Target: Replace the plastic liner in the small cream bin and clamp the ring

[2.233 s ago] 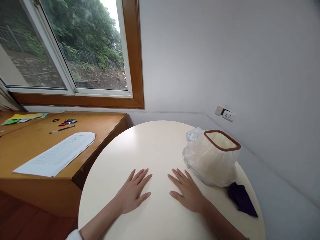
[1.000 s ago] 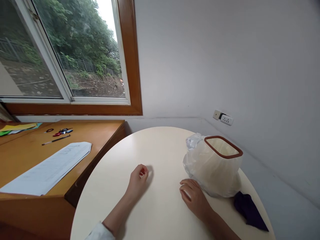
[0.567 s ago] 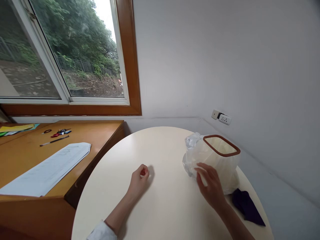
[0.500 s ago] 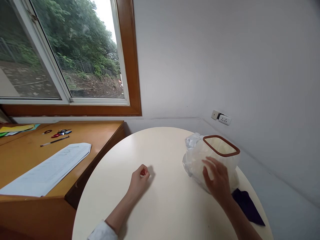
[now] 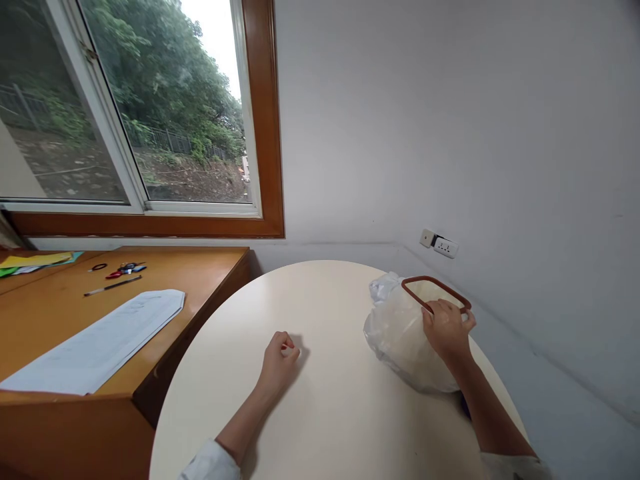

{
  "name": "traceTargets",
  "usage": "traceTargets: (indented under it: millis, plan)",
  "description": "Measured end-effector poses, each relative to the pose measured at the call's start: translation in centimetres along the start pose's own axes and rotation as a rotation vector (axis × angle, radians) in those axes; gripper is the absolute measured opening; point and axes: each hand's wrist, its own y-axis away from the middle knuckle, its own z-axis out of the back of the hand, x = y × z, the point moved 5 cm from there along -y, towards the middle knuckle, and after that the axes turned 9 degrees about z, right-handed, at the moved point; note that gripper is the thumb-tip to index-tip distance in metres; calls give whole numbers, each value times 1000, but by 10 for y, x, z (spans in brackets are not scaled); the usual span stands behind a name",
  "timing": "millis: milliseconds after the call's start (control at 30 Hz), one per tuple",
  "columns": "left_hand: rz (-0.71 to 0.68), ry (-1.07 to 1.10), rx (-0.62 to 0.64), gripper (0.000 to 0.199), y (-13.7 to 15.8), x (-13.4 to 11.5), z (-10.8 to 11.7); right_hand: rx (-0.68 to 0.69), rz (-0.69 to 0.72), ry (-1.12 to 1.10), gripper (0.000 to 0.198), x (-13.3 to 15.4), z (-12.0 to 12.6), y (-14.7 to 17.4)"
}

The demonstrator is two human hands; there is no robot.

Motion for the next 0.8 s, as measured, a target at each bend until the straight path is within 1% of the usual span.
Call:
traceTargets:
  millis: [167, 267, 367, 433, 500, 567, 633, 733, 800]
  plan:
    - [4, 13, 7, 5, 2, -1, 0, -2, 0, -82, 20, 6, 9, -1]
    - [11, 22, 6, 5, 3, -1, 1, -16, 4, -152, 19, 15, 20, -3]
    - [15, 36, 3, 8, 3, -2, 3, -71, 32, -217, 17, 32, 41, -8]
    - [13, 59, 1, 10, 4, -4, 4, -132, 58, -259, 16, 47, 60, -13]
    - [-1, 103, 9, 13, 4, -7, 5, -162, 89, -322, 14, 65, 78, -17]
    - [-16, 175, 27, 17, 4, -10, 5, -176, 124, -387, 13, 84, 93, -21]
    - [-2, 290, 64, 23, 4, -12, 4, -166, 162, -452, 12, 103, 104, -22]
    - [104, 511, 151, 35, 2, -12, 0, -142, 219, -547, 11, 130, 110, -21]
    - [200, 629, 247, 45, 3, -11, -4, -124, 244, -606, 12, 147, 106, -19]
